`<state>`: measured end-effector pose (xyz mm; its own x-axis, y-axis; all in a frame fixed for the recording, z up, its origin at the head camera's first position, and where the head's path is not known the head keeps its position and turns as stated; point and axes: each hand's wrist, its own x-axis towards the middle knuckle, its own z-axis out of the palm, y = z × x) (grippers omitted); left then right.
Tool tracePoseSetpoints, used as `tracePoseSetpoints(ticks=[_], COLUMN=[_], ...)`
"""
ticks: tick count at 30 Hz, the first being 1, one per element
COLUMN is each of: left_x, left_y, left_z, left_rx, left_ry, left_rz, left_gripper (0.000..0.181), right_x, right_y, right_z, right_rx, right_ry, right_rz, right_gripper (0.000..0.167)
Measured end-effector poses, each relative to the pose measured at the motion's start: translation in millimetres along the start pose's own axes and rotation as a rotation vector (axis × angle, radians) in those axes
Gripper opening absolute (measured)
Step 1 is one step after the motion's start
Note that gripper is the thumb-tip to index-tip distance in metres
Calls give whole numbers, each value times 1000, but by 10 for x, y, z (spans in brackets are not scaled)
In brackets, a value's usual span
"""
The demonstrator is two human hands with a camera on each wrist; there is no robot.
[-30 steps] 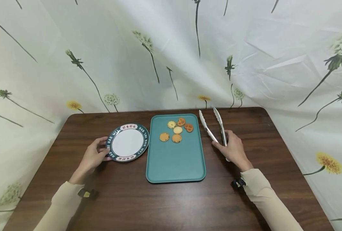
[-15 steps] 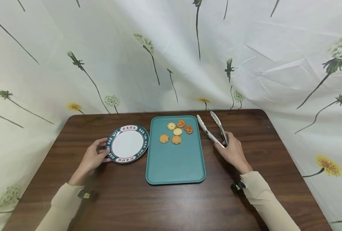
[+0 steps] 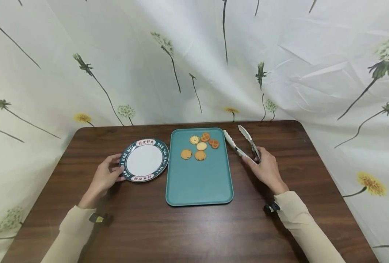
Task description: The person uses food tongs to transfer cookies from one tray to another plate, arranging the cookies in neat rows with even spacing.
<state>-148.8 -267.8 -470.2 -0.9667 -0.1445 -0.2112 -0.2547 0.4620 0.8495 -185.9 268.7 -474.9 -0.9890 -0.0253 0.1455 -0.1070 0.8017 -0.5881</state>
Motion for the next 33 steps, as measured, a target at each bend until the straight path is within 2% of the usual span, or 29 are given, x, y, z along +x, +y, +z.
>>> tracePoseSetpoints(ticks=[16, 26, 33], left_x=[3, -27, -38], left_y=[66, 43, 8], left_z=[3, -23, -24], left_rx=[-5, -10, -7], left_ry=[-21, -14, -6], left_rz=[12, 15, 14], left_gripper=[60, 60, 59], right_x=[-96, -159, -186], right_y=[-23, -211, -309], right_z=[-101, -147, -160], right_rx=[-13, -55, -77], right_ry=[-23, -27, -81], right_rz=[-18, -64, -69], right_gripper=[58, 59, 59])
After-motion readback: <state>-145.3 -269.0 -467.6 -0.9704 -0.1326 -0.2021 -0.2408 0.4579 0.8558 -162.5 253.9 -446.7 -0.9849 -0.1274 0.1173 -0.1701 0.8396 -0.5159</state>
